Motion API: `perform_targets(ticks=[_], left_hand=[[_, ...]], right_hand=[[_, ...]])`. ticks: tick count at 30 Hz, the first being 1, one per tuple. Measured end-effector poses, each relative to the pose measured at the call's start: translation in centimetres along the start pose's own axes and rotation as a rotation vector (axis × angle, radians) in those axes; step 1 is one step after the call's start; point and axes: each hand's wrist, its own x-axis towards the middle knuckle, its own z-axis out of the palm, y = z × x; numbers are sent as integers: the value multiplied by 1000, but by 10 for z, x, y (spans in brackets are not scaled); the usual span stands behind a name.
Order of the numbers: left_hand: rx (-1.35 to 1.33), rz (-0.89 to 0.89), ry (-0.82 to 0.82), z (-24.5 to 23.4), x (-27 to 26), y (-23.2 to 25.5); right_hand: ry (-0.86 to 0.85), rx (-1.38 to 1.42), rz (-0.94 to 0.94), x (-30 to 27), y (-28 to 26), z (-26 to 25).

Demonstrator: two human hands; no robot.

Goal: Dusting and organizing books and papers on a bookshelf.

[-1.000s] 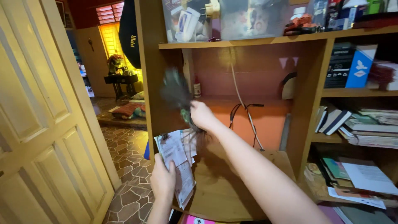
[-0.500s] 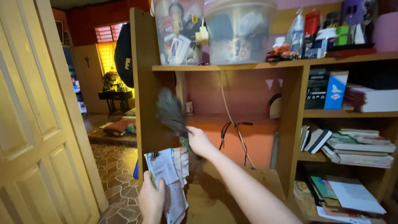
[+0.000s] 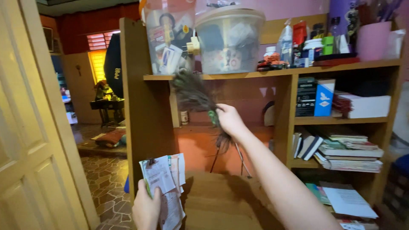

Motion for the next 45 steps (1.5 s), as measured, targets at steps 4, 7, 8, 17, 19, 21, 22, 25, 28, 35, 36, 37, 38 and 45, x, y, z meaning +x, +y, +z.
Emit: perform_targets(ticks=[4,7,8,17,19,21,22,25,28,35,36,37,38,45], left_hand=[[-61,84,35,24,12,-15],[-60,146,65,34,25,-21],[-51,136,103,39,30,-26],[-22,102,138,40,18,4],[-11,109,133,43,16,5],[-1,125,123,41,13,5],[4,124,117,41,11,3],[2,136,124,39,11,-1],[10,151,146,34,12,-6],[13,113,165,35,25,-14],[24,99,163,36,27,-18],[39,87,168,35,27,-18],[39,94,172,35,25,-19],[72,167,208,22,29,-23]], right_hand=[[67,81,76,-5,31,-56],[205,114,112,-6,79,-111],[289,68,106,-8,101,-132],[388,-300,126,-95,86,-202],[368,-381,186,-103,115,-203],[301,-480,217,-112,154,-201],[299,-482,225,-126,164,-198],[225,-569,375,-162,187,-187],[173,-584,485,-197,210,-172],[-24,-971,391,-272,286,-141],[-114,-1038,496,-279,265,-128],[-132,-1030,496,-287,257,-113],[-250,-956,601,-297,250,-100],[-487,-611,436,-289,259,-58]])
